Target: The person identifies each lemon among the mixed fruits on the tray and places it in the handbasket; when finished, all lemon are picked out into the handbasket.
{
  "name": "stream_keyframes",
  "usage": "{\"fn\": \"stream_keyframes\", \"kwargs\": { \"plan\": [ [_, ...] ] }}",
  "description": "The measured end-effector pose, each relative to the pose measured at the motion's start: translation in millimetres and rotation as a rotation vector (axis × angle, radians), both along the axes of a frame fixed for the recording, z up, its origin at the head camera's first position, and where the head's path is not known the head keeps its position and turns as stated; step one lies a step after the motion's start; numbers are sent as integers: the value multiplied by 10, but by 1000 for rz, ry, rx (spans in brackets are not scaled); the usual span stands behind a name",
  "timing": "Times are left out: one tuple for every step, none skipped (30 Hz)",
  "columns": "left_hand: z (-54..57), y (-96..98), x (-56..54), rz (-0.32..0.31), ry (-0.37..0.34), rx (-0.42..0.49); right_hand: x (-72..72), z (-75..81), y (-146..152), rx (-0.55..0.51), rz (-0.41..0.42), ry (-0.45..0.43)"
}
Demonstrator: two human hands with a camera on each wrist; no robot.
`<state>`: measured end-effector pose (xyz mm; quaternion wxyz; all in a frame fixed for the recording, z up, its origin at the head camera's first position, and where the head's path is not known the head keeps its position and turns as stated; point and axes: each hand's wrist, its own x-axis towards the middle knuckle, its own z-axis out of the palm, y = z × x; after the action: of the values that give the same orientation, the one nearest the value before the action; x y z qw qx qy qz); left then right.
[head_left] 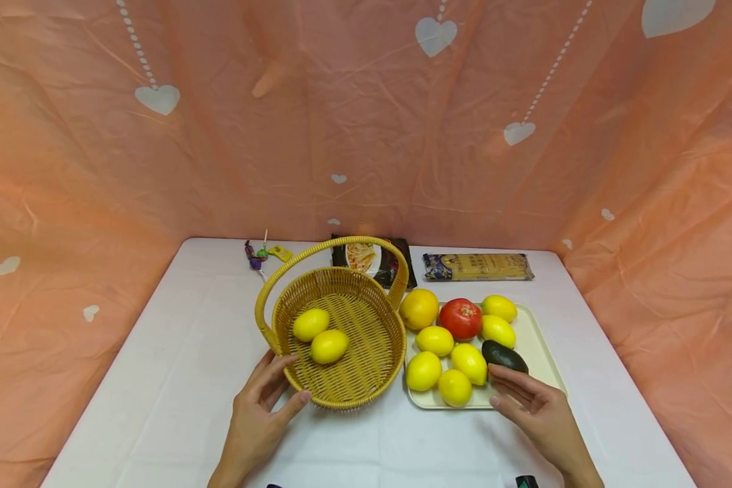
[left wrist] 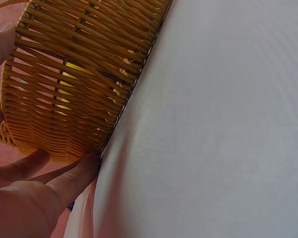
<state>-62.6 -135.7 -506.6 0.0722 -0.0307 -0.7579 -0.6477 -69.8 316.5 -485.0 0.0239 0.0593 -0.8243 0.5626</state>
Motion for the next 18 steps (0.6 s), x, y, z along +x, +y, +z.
{"fn": "stream_keyframes", "kwargs": {
  "plan": [
    [0, -1, -1, -1, 1, 1, -8, -8, -15, 27, -16, 15],
    [1, -1, -2, -2, 1, 1, -16, -15, -33, 55, -33, 31],
    [1, -1, -3, -3, 1, 0, -24, -21, -51, 83, -51, 49],
    [2, -1, -3, -3, 1, 1, -34, -20, -69, 111, -66, 66],
    [2, -1, -2, -4, 1, 0, -43, -19, -87, 138, -84, 82],
    [2, -1, -2, -4, 1, 0, -50, -18, -104, 167, -100, 98],
    [2, -1, -3, -4, -1, 0, -57, -18, -120, 191, -116, 110],
    [2, -1, -3, -4, -2, -1, -65, -19, -134, 220, -131, 125],
    [2, -1, -3, -4, -3, -2, -73, -22, -148, 249, -146, 140],
    [2, -1, -4, -4, -4, -3, -78, -24, -162, 282, -158, 154],
    [2, -2, -3, -4, -4, -3, -86, -26, -177, 309, -169, 169],
    [3, -2, -4, -4, -5, -3, -94, -27, -192, 335, -180, 184],
    [4, -1, -4, -4, -6, -3, -101, -26, -209, 364, -191, 197],
    [5, -1, -4, -5, -6, -3, -110, -24, -227, 387, -202, 209],
    [6, 0, -3, -4, -7, -4, -118, -22, -245, 404, -210, 222],
    [8, 0, -3, -5, -7, -4, -129, -19, -263, 421, -215, 227],
    [10, 0, -2, -5, -7, -5, -143, -16, -285, 436, -220, 231],
    [10, 0, -2, -4, -7, -6, -157, -11, -308, 459, -223, 230]
  ]
}}
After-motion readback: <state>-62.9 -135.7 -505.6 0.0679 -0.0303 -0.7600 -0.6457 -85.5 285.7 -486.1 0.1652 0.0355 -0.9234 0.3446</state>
